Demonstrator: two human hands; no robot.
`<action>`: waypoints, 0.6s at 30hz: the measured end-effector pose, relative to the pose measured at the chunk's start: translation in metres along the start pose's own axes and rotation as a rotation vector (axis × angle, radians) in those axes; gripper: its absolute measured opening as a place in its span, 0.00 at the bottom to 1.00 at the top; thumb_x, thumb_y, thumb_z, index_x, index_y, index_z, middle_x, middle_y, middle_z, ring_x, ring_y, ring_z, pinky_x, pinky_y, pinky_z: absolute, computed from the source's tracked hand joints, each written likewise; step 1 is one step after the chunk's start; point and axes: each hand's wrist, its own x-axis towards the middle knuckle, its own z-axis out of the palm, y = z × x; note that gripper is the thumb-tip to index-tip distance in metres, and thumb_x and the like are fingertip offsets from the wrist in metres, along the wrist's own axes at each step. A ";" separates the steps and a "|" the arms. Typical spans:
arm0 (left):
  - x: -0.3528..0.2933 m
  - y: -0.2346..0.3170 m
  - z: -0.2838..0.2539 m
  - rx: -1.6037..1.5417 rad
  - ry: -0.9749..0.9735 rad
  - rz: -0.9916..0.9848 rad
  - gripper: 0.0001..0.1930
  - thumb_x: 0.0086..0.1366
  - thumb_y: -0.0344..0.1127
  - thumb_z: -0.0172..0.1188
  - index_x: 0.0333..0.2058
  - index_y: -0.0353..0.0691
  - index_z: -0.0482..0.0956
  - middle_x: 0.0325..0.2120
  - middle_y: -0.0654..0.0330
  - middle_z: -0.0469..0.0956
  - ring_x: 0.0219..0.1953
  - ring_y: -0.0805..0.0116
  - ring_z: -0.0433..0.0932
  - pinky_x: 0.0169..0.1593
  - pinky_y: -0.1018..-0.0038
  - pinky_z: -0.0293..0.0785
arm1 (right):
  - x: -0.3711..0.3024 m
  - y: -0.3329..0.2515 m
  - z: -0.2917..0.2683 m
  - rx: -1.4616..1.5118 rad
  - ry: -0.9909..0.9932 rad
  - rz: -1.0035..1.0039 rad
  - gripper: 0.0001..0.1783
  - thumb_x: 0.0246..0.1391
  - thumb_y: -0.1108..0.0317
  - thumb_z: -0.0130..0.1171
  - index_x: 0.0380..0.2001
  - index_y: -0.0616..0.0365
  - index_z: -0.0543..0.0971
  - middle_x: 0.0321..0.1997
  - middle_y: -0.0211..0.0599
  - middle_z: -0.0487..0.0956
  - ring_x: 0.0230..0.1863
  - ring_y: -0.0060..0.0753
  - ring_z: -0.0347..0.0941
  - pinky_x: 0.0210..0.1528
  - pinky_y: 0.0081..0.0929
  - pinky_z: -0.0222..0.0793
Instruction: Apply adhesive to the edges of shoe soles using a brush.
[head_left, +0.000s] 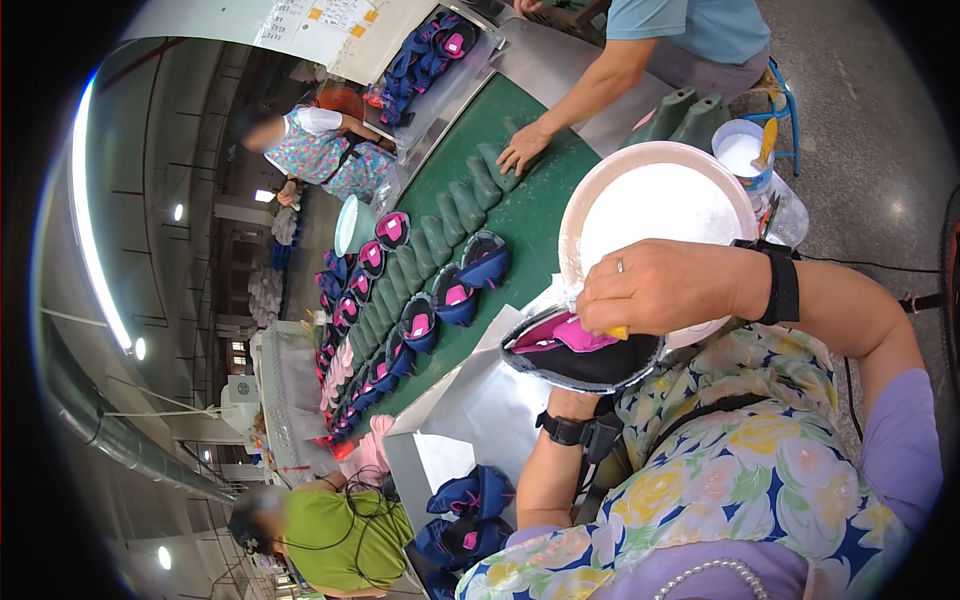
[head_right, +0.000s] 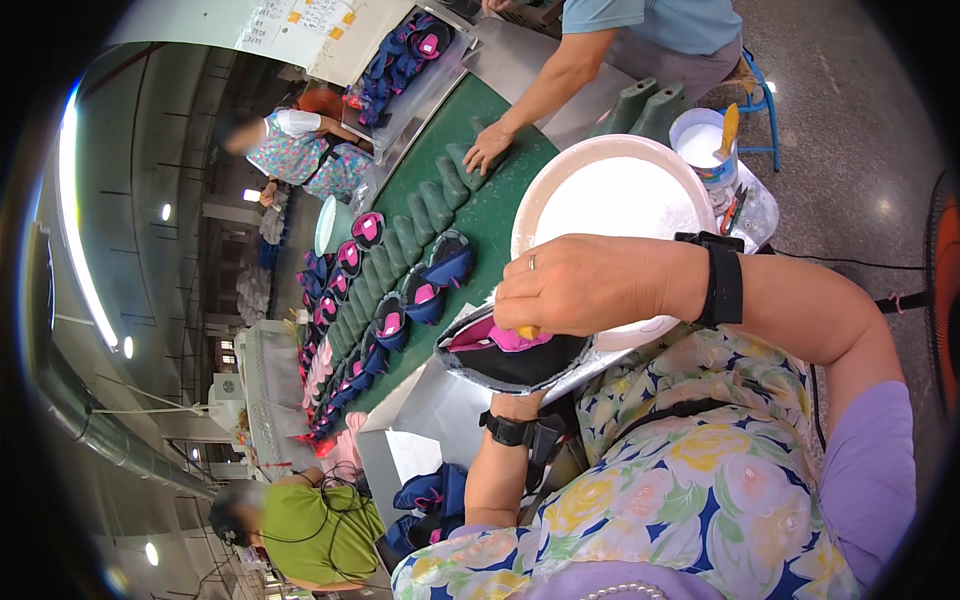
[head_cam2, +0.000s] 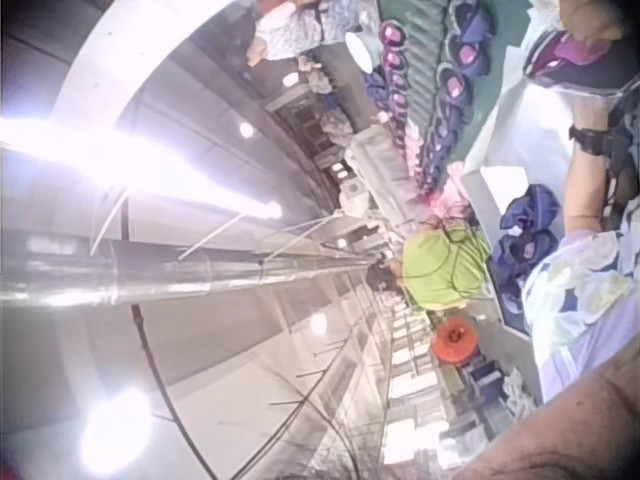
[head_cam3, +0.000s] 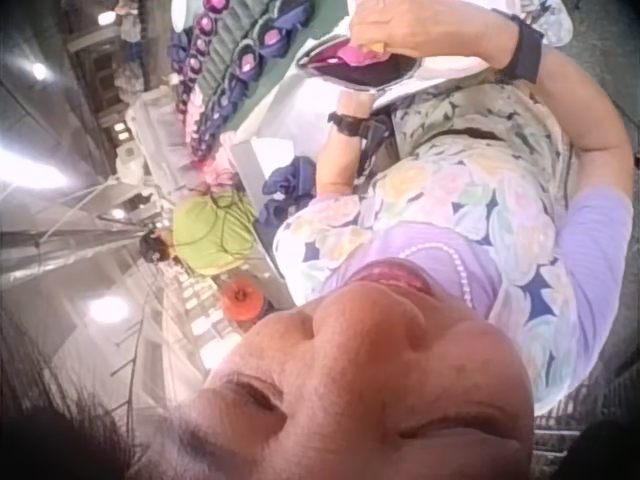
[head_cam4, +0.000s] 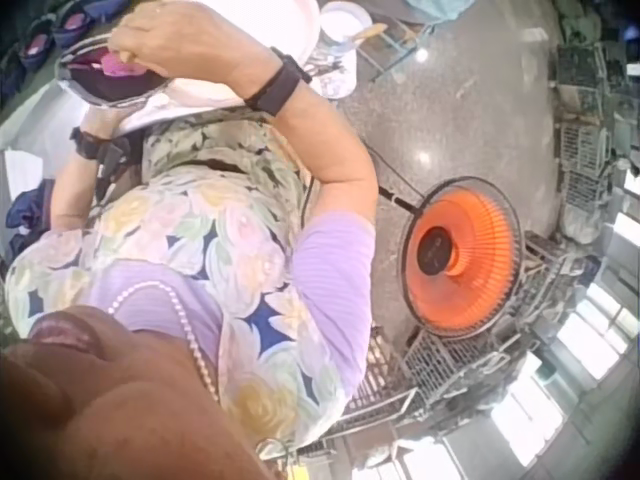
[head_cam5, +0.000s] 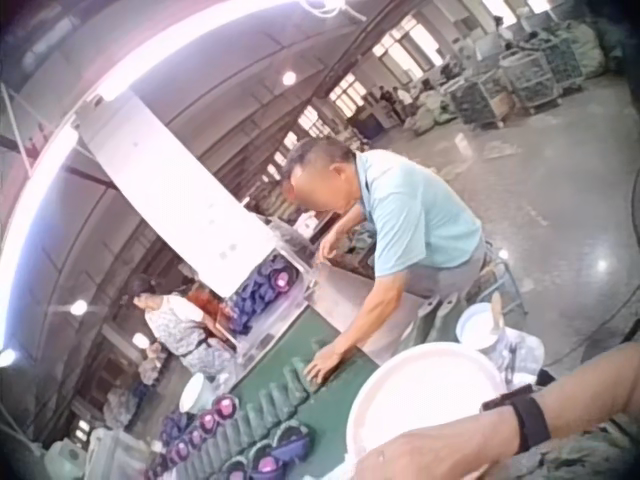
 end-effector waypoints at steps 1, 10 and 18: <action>0.000 -0.006 0.004 -0.227 0.011 -0.096 0.22 0.70 0.40 0.56 0.60 0.43 0.68 0.57 0.58 0.72 0.60 0.64 0.70 0.62 0.67 0.68 | -0.001 0.001 -0.001 0.000 0.000 0.000 0.08 0.48 0.71 0.57 0.34 0.56 0.74 0.35 0.31 0.77 0.42 0.33 0.76 0.42 0.30 0.76; -0.005 -0.049 0.010 -1.613 0.094 -0.495 0.23 0.74 0.46 0.47 0.64 0.45 0.63 0.62 0.55 0.69 0.65 0.60 0.66 0.69 0.62 0.62 | -0.004 0.014 -0.013 0.114 -0.158 0.249 0.07 0.57 0.67 0.59 0.34 0.58 0.74 0.33 0.38 0.77 0.37 0.44 0.78 0.40 0.37 0.74; -0.011 -0.045 -0.001 -1.862 0.146 -0.341 0.22 0.72 0.41 0.52 0.61 0.43 0.66 0.58 0.56 0.72 0.60 0.60 0.71 0.65 0.60 0.67 | 0.003 0.028 -0.017 0.282 -0.219 0.443 0.09 0.57 0.65 0.60 0.34 0.59 0.75 0.31 0.43 0.79 0.36 0.49 0.77 0.41 0.39 0.72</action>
